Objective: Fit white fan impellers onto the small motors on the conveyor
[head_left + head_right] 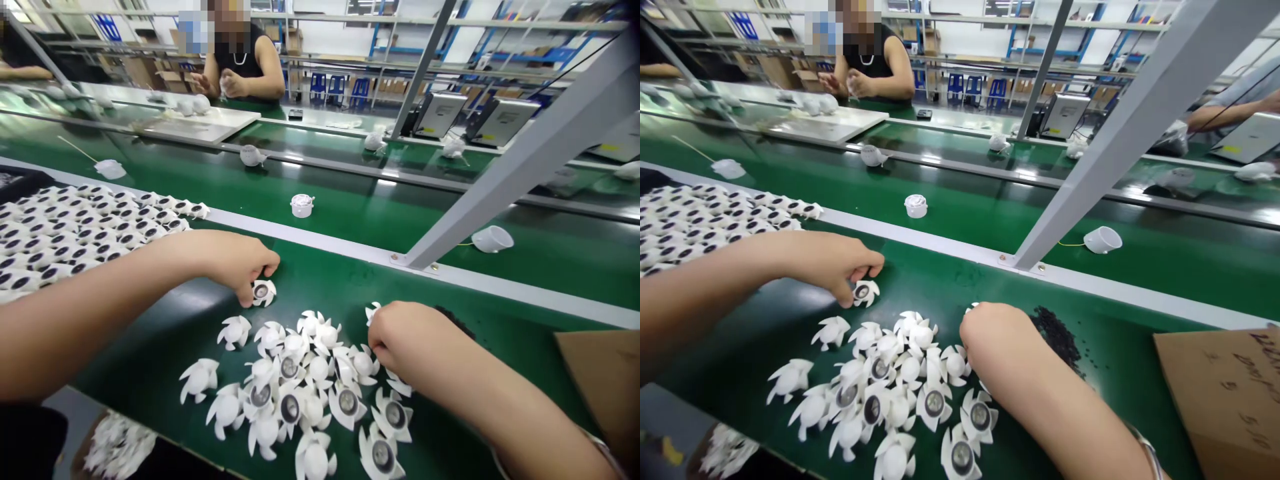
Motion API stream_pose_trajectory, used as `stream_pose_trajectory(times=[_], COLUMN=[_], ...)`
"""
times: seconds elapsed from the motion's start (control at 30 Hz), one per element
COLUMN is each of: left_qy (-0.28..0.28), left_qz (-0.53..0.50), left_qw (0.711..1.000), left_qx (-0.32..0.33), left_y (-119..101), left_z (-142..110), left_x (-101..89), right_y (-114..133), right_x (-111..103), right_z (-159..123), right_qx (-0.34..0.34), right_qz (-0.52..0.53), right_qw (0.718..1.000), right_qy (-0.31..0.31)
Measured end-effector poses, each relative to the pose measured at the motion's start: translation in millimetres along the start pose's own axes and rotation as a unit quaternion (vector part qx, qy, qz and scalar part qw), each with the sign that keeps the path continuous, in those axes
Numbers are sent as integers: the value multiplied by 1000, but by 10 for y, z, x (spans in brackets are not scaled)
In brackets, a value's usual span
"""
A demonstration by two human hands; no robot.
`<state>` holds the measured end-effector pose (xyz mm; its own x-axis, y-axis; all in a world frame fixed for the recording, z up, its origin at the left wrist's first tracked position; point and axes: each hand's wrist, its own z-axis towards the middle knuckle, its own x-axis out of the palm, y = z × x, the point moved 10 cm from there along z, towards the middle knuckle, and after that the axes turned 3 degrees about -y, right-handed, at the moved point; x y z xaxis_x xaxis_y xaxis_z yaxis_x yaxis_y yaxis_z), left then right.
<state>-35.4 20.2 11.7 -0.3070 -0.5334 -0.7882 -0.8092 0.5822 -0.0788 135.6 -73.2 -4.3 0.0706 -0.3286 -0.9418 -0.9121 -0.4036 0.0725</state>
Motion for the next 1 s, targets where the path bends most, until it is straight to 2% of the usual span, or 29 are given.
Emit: stream_pose_trajectory(times=[0.23, 0.37, 0.47, 0.57, 0.67, 0.77, 0.83, 0.93, 1.0], left_qy=[-60, -96, -112, -133, -178, -220, -225, -225, -229], left_qz=[-48, -73, -100, -129, -155, -180, -196, -213, -217], left_qw=[987, 963, 942, 925, 908, 883, 866, 850, 848], left_qx=[143, 241, 300, 333, 347, 373, 402, 426, 426], left_y=[-366, -668, -814, -855, -821, -800, -818, -830, -821], left_z=[334, 542, 652, 721, 757, 757, 756, 782, 803], left_x=[-251, -419, -476, -482, -487, -485, -463, -441, -444], right_y=[77, 63, 35, 29, -5, -134, -254, -373, -369], right_x=[28, 138, 211, 224, 95, -205, -375, -511, -536], right_z=[17, 64, 103, 102, 64, 52, 72, 177, 293], right_qx=[-3, 17, 36, 36, 32, 44, 56, 51, 35], right_qz=[-10, -41, -71, -76, -47, 8, 82, 191, 205], right_qw=[996, 998, 997, 996, 998, 997, 987, 960, 953], right_qy=[-92, -55, -24, 12, 21, -58, -123, -198, -219])
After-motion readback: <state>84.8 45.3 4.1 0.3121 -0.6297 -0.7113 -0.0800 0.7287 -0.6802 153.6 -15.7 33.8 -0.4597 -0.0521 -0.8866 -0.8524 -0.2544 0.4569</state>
